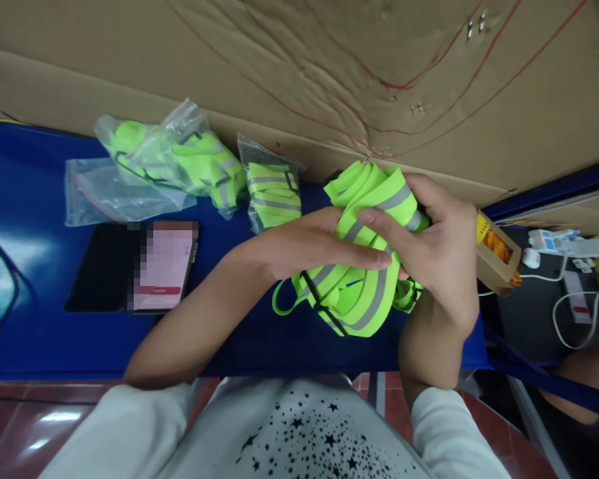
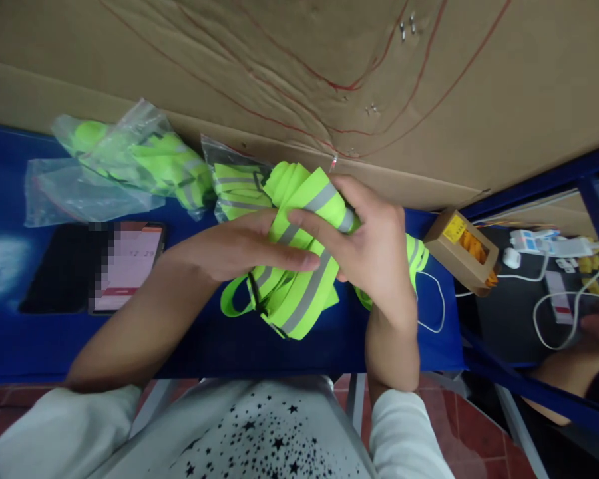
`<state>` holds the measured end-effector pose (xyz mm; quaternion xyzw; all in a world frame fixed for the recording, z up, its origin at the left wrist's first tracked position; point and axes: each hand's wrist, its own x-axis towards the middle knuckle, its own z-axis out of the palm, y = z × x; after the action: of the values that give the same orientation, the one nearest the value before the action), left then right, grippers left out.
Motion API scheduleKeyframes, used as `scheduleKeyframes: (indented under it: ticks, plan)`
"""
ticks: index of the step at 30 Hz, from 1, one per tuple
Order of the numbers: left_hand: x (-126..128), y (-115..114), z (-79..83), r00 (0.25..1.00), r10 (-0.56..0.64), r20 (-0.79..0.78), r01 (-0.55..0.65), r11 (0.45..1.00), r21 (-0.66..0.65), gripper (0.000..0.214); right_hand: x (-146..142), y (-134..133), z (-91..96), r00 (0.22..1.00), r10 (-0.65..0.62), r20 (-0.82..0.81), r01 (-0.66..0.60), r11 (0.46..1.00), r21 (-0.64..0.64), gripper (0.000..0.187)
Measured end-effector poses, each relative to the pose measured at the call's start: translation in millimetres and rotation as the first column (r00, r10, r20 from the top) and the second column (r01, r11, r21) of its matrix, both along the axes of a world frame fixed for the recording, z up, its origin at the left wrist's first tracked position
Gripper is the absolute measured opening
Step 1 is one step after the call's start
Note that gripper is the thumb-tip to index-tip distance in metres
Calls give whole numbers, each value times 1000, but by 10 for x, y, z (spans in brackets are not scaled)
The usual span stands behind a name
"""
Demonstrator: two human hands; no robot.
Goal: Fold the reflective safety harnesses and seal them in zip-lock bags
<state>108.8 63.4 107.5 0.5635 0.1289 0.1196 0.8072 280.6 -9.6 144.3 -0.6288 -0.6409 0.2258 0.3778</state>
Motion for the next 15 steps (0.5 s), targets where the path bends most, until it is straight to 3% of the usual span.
scheduleKeyframes:
  ticks: [3,6,10,12,15]
  plan:
    - [-3,2,-3,999,48,25,-53,969,240,13,44,35,-1,993,115,-16,-116,991,-65,43]
    - [-17,51,-30,998,63,18,-65,900,432,14,99,125,-107,937,247,-247,-296,937,-187,50]
    - [-50,119,-49,996,74,-45,-42,868,495,14,108,235,-290,831,280,-482,-437,863,-253,67]
    - [-66,139,-45,998,18,-61,14,874,486,13,81,252,-315,850,260,-458,-425,852,-305,69]
    - [-79,154,-32,998,-16,-67,47,872,487,11,41,220,-236,916,265,-302,-347,900,-263,68]
